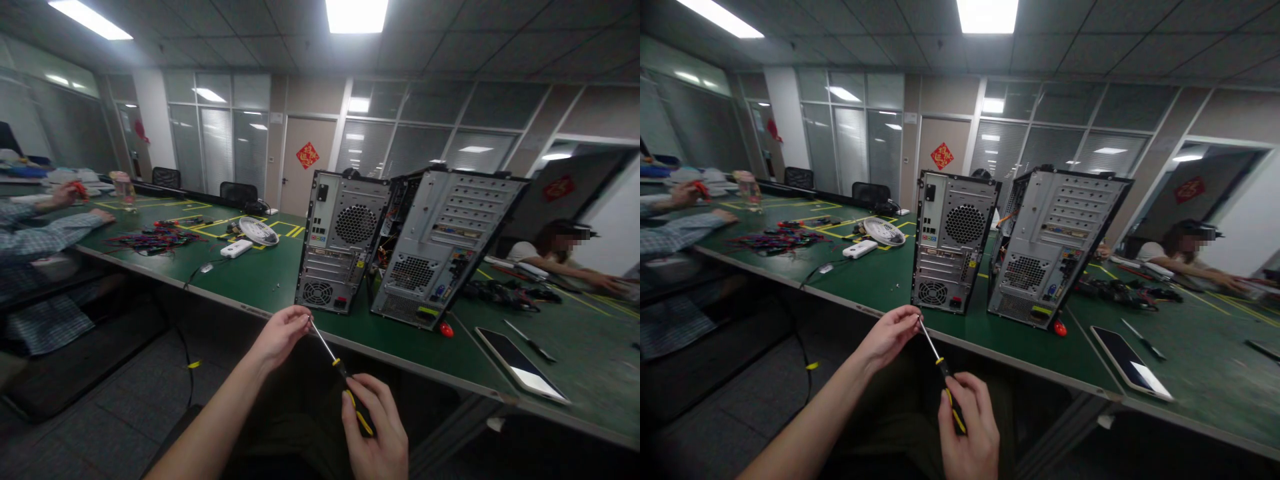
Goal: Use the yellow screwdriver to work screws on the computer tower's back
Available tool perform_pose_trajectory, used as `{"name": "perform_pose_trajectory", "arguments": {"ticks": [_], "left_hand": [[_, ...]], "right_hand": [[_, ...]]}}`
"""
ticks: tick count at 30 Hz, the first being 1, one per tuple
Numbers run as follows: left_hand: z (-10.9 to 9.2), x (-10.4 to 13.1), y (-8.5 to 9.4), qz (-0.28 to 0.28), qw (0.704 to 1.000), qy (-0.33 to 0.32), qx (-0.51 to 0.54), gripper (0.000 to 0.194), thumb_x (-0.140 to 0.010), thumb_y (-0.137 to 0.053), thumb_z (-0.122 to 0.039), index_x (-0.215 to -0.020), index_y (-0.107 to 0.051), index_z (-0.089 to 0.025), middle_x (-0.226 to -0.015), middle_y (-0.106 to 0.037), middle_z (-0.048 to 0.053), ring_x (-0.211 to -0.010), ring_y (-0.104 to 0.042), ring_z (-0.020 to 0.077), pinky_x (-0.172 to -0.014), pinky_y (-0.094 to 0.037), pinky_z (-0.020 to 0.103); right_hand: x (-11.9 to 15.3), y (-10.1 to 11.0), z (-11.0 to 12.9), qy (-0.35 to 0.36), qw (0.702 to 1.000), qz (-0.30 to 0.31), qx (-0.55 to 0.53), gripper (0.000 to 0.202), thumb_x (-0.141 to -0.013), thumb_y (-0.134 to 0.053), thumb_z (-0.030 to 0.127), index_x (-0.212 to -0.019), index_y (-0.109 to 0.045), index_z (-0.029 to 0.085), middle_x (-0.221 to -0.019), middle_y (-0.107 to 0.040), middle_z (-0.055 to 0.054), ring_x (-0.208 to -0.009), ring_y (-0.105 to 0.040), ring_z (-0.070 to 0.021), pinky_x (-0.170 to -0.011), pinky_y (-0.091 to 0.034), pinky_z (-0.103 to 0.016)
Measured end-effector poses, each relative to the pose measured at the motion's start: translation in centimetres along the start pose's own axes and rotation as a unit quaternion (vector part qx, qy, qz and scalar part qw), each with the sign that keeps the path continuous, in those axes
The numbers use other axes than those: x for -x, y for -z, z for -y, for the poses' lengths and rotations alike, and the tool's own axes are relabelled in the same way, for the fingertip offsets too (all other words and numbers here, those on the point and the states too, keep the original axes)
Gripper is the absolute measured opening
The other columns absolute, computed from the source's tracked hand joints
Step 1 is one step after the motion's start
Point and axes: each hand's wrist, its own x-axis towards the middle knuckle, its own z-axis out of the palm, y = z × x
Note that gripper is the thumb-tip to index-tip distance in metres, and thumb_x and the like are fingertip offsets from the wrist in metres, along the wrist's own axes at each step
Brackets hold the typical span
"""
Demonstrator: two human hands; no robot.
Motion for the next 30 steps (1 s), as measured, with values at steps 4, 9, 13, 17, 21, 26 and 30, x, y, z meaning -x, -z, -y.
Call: {"name": "perform_pose_trajectory", "arguments": {"ticks": [4,9,13,17,21,26,30], "left_hand": [[-0.9,-0.7,-1.1,-0.061,0.996,0.009,0.060,0.027,-0.071,-0.084,-0.014,-0.093,-0.068,-0.011,-0.085,-0.070,0.006,-0.071,-0.063,0.0086,-0.066,-0.051,0.018],[-2.2,-2.0,-1.8,-0.115,0.986,0.010,0.119,0.011,-0.080,-0.072,-0.003,-0.085,-0.065,-0.011,-0.085,-0.070,0.007,-0.065,-0.062,0.0067,-0.058,-0.049,0.015],[-3.0,-2.8,-2.5,-0.134,0.978,0.018,0.157,0.005,-0.086,-0.065,-0.004,-0.084,-0.066,-0.008,-0.079,-0.069,0.005,-0.058,-0.058,0.0049,-0.051,-0.046,0.014],[-3.2,-3.6,-3.1,-0.164,0.970,0.038,0.177,0.011,-0.089,-0.061,-0.004,-0.081,-0.068,-0.007,-0.070,-0.067,0.004,-0.050,-0.055,0.0040,-0.045,-0.043,0.013],[-3.2,-4.2,-3.6,-0.187,0.962,0.048,0.192,0.014,-0.091,-0.060,-0.004,-0.080,-0.069,-0.006,-0.064,-0.064,0.003,-0.046,-0.053,0.0029,-0.043,-0.043,0.012],[-3.7,-4.5,-4.0,-0.214,0.952,0.073,0.208,0.017,-0.092,-0.060,-0.008,-0.078,-0.068,-0.005,-0.060,-0.062,0.001,-0.041,-0.050,0.0014,-0.040,-0.041,0.011],[-3.9,-4.9,-3.9,-0.220,0.945,0.097,0.223,0.017,-0.092,-0.061,-0.009,-0.077,-0.068,-0.006,-0.055,-0.057,-0.001,-0.039,-0.047,0.0009,-0.037,-0.037,0.010]], "right_hand": [[-1.1,-0.5,0.6,0.004,1.000,0.017,-0.025,0.024,-0.094,-0.055,0.012,-0.112,-0.068,0.023,-0.116,-0.058,-0.011,-0.103,-0.067,-0.0195,-0.085,-0.059,-0.030],[-2.5,-1.6,1.1,0.010,0.995,0.089,-0.035,0.034,-0.095,-0.050,0.014,-0.126,-0.061,0.022,-0.131,-0.056,-0.013,-0.123,-0.059,-0.0240,-0.101,-0.054,-0.038],[-3.2,-3.0,1.4,0.043,0.990,0.121,-0.058,0.037,-0.093,-0.054,0.012,-0.129,-0.059,0.022,-0.136,-0.058,-0.012,-0.127,-0.058,-0.0239,-0.105,-0.053,-0.039],[-3.7,-4.0,1.9,0.049,0.988,0.123,-0.074,0.040,-0.091,-0.058,0.013,-0.130,-0.058,0.020,-0.139,-0.057,-0.013,-0.129,-0.057,-0.0253,-0.106,-0.053,-0.041],[-4.2,-4.3,2.4,0.059,0.985,0.149,-0.071,0.051,-0.088,-0.059,0.014,-0.138,-0.053,0.018,-0.145,-0.051,-0.015,-0.135,-0.051,-0.0283,-0.111,-0.049,-0.045],[-4.6,-4.9,2.3,0.062,0.982,0.157,-0.080,0.052,-0.089,-0.056,0.014,-0.141,-0.053,0.019,-0.147,-0.050,-0.014,-0.137,-0.050,-0.0274,-0.112,-0.047,-0.044],[-4.7,-5.2,1.9,0.055,0.983,0.157,-0.082,0.051,-0.090,-0.056,0.014,-0.141,-0.053,0.019,-0.148,-0.050,-0.013,-0.137,-0.050,-0.0269,-0.113,-0.046,-0.044]]}}
